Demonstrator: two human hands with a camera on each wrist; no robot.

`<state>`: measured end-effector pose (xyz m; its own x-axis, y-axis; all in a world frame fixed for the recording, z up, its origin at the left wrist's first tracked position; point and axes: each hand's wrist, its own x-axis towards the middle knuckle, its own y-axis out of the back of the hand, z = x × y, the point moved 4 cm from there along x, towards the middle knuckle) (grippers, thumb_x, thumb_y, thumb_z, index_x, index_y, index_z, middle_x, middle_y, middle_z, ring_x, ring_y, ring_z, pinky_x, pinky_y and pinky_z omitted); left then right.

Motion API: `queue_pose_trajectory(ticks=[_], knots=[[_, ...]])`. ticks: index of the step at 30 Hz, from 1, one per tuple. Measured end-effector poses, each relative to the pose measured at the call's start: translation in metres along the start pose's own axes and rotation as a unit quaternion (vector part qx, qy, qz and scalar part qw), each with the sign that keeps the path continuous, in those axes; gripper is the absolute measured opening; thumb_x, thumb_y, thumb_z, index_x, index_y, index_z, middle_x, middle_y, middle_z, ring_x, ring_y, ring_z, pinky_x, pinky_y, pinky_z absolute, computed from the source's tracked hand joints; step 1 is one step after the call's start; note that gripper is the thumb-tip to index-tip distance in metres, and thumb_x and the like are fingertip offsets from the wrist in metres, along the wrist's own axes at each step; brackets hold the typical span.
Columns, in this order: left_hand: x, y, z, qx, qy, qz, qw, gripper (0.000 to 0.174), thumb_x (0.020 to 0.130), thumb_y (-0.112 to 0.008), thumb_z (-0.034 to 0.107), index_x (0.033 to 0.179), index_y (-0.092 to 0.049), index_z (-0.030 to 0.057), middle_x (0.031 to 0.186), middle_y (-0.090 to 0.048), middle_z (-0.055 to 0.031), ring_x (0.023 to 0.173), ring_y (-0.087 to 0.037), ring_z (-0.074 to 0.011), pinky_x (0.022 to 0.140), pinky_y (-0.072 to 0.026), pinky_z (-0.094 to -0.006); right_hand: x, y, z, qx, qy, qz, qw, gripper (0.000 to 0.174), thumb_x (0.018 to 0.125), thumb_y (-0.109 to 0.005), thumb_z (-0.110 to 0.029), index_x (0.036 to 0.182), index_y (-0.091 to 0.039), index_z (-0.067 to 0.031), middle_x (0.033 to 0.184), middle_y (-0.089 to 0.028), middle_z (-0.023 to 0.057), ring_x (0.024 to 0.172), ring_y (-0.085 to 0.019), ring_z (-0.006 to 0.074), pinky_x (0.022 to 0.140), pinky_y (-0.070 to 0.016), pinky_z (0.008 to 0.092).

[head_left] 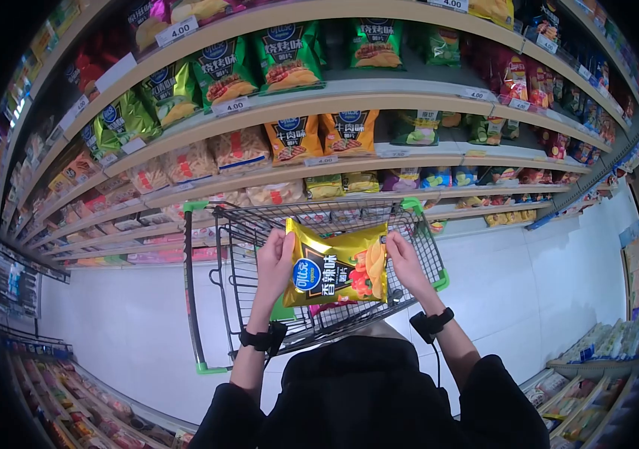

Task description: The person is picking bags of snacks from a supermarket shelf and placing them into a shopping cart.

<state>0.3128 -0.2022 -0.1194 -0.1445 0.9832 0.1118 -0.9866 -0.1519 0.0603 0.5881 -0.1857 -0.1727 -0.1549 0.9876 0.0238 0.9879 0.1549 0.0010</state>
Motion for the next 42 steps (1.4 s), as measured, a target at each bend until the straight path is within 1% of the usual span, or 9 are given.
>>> queue_pose_trajectory(ticks=[7, 16, 20, 21, 25, 32, 36, 37, 42], knots=[[-0.003, 0.01, -0.008, -0.052, -0.039, 0.049, 0.997, 0.019, 0.1, -0.05, 0.014, 0.086, -0.054, 0.0024, 0.077, -0.056, 0.0029, 0.071, -0.049, -0.0016, 0.062, -0.039, -0.0191, -0.003, -0.004, -0.007, -0.01, 0.065, 0.111, 0.992, 0.022, 0.102, -0.048, -0.02, 0.091, -0.053, -0.0019, 0.076, -0.048, -0.0032, 0.071, -0.041, 0.0037, 0.062, -0.0374, 0.0228], [-0.011, 0.02, -0.012, 0.049, -0.033, 0.042, 0.997, 0.019, 0.099, -0.052, 0.015, 0.086, -0.055, 0.0021, 0.077, -0.055, 0.0003, 0.071, -0.05, -0.007, 0.065, -0.0416, -0.023, -0.006, -0.005, 0.02, -0.059, -0.026, 0.032, 0.997, 0.023, 0.102, -0.048, -0.022, 0.091, -0.054, -0.0023, 0.08, -0.053, -0.0018, 0.073, -0.048, 0.0026, 0.066, -0.0405, 0.0211], [-0.017, 0.013, 0.02, 0.246, -0.199, 0.051, 0.947, 0.014, 0.094, -0.056, 0.009, 0.086, -0.058, -0.0022, 0.082, -0.063, -0.0089, 0.069, -0.06, -0.0192, 0.064, -0.0471, -0.028, -0.013, -0.008, 0.033, -0.043, -0.018, 0.026, 0.999, 0.017, 0.098, -0.055, -0.018, 0.101, -0.055, -0.0008, 0.084, -0.063, 0.0042, 0.078, -0.06, 0.0103, 0.07, -0.0487, 0.0259], [-0.018, 0.009, 0.025, 0.26, -0.216, 0.039, 0.94, 0.013, 0.093, -0.057, 0.008, 0.086, -0.059, -0.0029, 0.085, -0.065, -0.011, 0.07, -0.063, -0.0222, 0.064, -0.0483, -0.0292, -0.014, -0.009, 0.029, -0.097, 0.004, 0.012, 0.995, 0.032, 0.094, -0.061, -0.018, 0.119, -0.05, -0.0019, 0.104, -0.066, 0.0103, 0.096, -0.062, 0.0171, 0.078, -0.0507, 0.0301], [-0.022, 0.003, 0.026, 0.368, -0.289, -0.024, 0.884, 0.005, 0.083, -0.063, 0.005, 0.086, -0.06, 0.0016, 0.095, -0.067, -0.0079, 0.073, -0.066, -0.0277, 0.064, -0.052, -0.0345, -0.016, -0.022, 0.013, -0.178, 0.022, -0.045, 0.983, 0.065, 0.085, -0.072, -0.024, 0.136, -0.037, -0.0029, 0.13, -0.055, 0.0153, 0.115, -0.056, 0.0242, 0.092, -0.0482, 0.0371], [-0.026, 0.0, 0.021, 0.406, -0.358, -0.078, 0.837, 0.013, 0.074, -0.066, 0.004, 0.084, -0.059, 0.0064, 0.097, -0.067, -0.0054, 0.078, -0.065, -0.0249, 0.068, -0.0518, -0.0348, -0.015, -0.069, -0.013, -0.323, 0.145, -0.146, 0.924, 0.094, 0.071, -0.083, -0.034, 0.141, -0.03, -0.0018, 0.134, -0.047, 0.0204, 0.122, -0.049, 0.036, 0.104, -0.04, 0.043], [-0.032, -0.009, 0.039, 0.366, -0.376, -0.048, 0.85, 0.008, 0.075, -0.067, 0.002, 0.079, -0.06, 0.0044, 0.095, -0.07, -0.0051, 0.076, -0.067, -0.0221, 0.066, -0.0536, -0.033, -0.018, -0.091, -0.018, -0.274, 0.112, -0.21, 0.932, 0.106, 0.065, -0.087, -0.039, 0.143, -0.026, -0.0018, 0.137, -0.044, 0.0218, 0.128, -0.044, 0.0366, 0.107, -0.0364, 0.0437], [-0.033, -0.011, 0.042, 0.354, -0.379, -0.028, 0.854, 0.007, 0.074, -0.067, 0.001, 0.077, -0.061, 0.0038, 0.093, -0.071, -0.0056, 0.076, -0.067, -0.0223, 0.065, -0.0536, -0.0328, -0.021, -0.096, -0.02, -0.271, 0.162, -0.184, 0.931, 0.104, 0.062, -0.088, -0.039, 0.14, -0.029, -0.0015, 0.13, -0.05, 0.0214, 0.121, -0.051, 0.0368, 0.102, -0.0423, 0.0427], [-0.034, -0.018, 0.059, 0.33, -0.366, -0.026, 0.87, 0.007, 0.075, -0.068, 0.003, 0.081, -0.065, 0.0029, 0.096, -0.071, -0.0062, 0.082, -0.068, -0.023, 0.072, -0.0527, -0.0321, -0.031, -0.106, -0.019, -0.187, 0.048, -0.161, 0.968, 0.089, 0.065, -0.087, -0.029, 0.133, -0.035, -0.0017, 0.115, -0.061, 0.0197, 0.101, -0.064, 0.0329, 0.086, -0.0526, 0.0408]])
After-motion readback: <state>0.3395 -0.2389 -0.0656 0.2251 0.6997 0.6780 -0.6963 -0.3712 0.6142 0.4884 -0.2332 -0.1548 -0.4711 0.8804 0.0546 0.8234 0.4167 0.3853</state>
